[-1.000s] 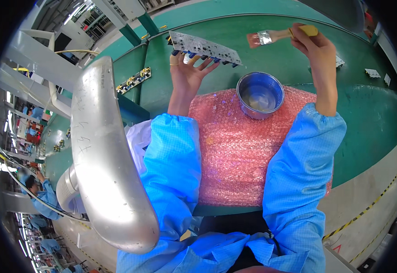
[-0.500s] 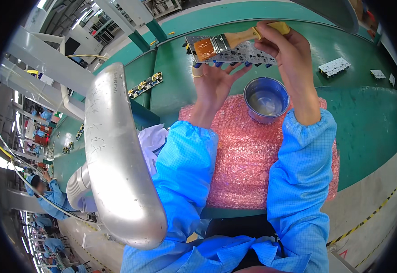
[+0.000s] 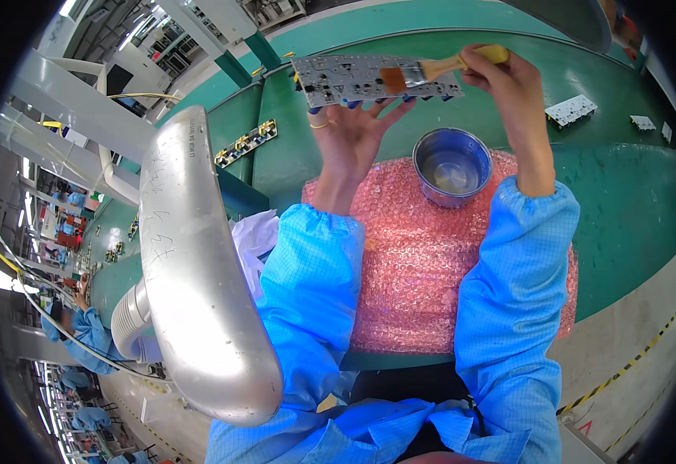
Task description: Clean the surfaces of multiple small circuit boards using a brush and a liquid solution.
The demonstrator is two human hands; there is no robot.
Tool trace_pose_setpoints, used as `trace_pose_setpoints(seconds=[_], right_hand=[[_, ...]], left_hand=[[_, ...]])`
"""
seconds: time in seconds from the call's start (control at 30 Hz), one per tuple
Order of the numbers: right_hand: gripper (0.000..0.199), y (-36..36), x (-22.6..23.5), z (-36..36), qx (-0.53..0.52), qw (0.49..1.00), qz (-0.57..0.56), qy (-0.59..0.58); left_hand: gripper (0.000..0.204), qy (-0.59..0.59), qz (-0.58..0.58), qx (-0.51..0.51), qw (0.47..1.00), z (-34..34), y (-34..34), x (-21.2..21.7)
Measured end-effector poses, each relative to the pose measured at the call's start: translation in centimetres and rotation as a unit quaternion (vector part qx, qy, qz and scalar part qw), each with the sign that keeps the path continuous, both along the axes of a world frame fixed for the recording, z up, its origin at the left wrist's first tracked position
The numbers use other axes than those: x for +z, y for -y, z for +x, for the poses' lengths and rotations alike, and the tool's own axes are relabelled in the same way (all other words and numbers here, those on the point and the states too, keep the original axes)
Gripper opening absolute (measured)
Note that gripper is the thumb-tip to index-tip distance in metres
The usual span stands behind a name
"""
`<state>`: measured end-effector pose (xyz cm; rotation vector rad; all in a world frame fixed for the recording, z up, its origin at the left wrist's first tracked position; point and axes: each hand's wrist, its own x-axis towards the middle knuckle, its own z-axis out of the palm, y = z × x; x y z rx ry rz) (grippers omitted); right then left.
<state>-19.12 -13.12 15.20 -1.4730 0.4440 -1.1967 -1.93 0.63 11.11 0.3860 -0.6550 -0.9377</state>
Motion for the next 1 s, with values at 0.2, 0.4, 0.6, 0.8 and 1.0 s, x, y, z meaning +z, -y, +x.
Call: trace_pose_setpoints(seconds=[0.2,0.4,0.6,0.8,1.0], right_hand=[[0.03,2.2,0.3,-2.8,-0.098,0.993,-0.026,-0.053],[0.027,-0.8,1.4,-0.2,-0.005,1.0,-0.012,0.013],[0.027,2.7,-0.2,-2.8,-0.086,0.992,-0.026,-0.093],[0.028,3.1,1.2,-4.4,-0.148,0.985,-0.033,-0.086],[0.029,2.3,1.5,-3.3,-0.102,0.992,-0.008,-0.078]], left_hand=[[0.069,0.013,-0.012,0.031,0.999,0.8,0.1,-0.2],[0.072,0.015,0.007,0.016,1.0,0.3,0.0,0.5],[0.078,-0.013,-0.011,0.033,0.999,0.7,-0.1,0.2],[0.077,-0.098,-0.006,0.009,0.995,0.9,-0.5,1.8],[0.074,-0.167,-0.039,-0.045,0.984,1.4,-0.6,1.8]])
